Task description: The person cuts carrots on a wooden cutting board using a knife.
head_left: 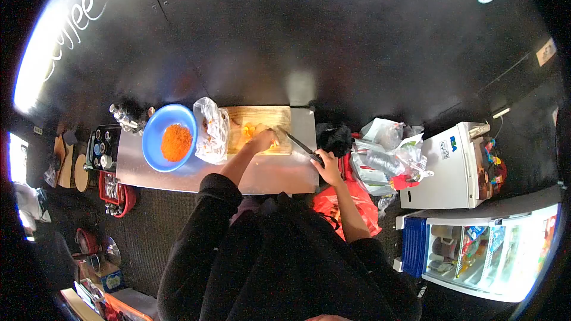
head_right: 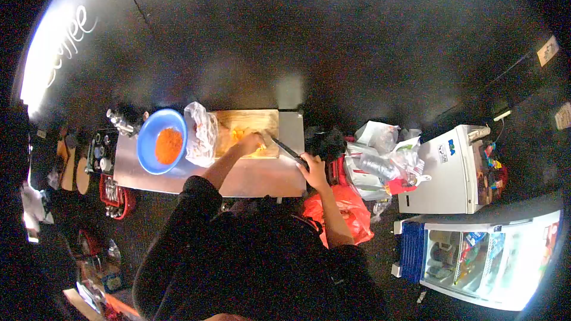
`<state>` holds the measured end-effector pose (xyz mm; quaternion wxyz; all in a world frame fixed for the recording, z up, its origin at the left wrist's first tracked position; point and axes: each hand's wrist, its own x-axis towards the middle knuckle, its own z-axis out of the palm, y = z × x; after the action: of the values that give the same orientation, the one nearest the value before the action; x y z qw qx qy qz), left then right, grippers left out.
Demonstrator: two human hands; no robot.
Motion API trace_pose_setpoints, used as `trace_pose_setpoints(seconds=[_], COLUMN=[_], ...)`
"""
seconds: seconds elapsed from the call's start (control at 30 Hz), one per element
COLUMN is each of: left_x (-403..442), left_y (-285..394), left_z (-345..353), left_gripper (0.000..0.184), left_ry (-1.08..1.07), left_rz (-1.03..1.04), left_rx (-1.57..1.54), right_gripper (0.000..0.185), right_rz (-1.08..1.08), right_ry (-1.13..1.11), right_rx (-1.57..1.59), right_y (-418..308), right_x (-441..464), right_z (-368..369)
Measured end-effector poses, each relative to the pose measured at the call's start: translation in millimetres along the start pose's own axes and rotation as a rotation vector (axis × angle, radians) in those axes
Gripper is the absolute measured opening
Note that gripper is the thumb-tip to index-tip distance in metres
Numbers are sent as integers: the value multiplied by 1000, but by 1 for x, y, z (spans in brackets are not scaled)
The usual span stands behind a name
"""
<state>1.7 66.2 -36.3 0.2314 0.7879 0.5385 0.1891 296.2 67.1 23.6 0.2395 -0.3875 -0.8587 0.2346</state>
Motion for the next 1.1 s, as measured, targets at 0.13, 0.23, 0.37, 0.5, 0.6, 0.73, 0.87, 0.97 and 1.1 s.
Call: trace_pose_setpoints(seconds=[0.13, 0.23, 0.37, 0.5, 0.6, 0.73, 0.87, 0.97, 1.1], left_x=[-3, -4, -8, -13, -18, -26, -33, -37, -41], left_y=[6, 1, -4, 1, 4, 12, 33, 47, 31], left_z=[-8, -9, -10, -14, -8, 10, 6, -2, 7], left_gripper=[30, 31, 27, 24, 20, 16, 21, 26, 29], left_ry=[-43, -51, -58, -47, 60, 183, 362, 424, 481], left_rz=[62, 86, 55, -1, -54, -216, -361, -352, -291], left_rx=[-23, -24, -73, -163, -130, 111, -47, -95, -52], right_gripper=[24, 25, 26, 21, 21, 23, 25, 25, 26], right_rz=[26, 16, 21, -18, -33, 68, 190, 318, 305], right_ry=[-39, -37, -44, 4, 8, -62, -109, -199, -198], right_rx=[-5, 0, 39, 40, 44, 92, 210, 258, 243], right_y=[0, 1, 4, 0, -2, -3, -12, -21, -32], right_x=[-2, -2, -1, 2, 3, 2, -1, -1, -3], right_z=[3, 3, 7, 11, 13, 26, 44, 60, 79])
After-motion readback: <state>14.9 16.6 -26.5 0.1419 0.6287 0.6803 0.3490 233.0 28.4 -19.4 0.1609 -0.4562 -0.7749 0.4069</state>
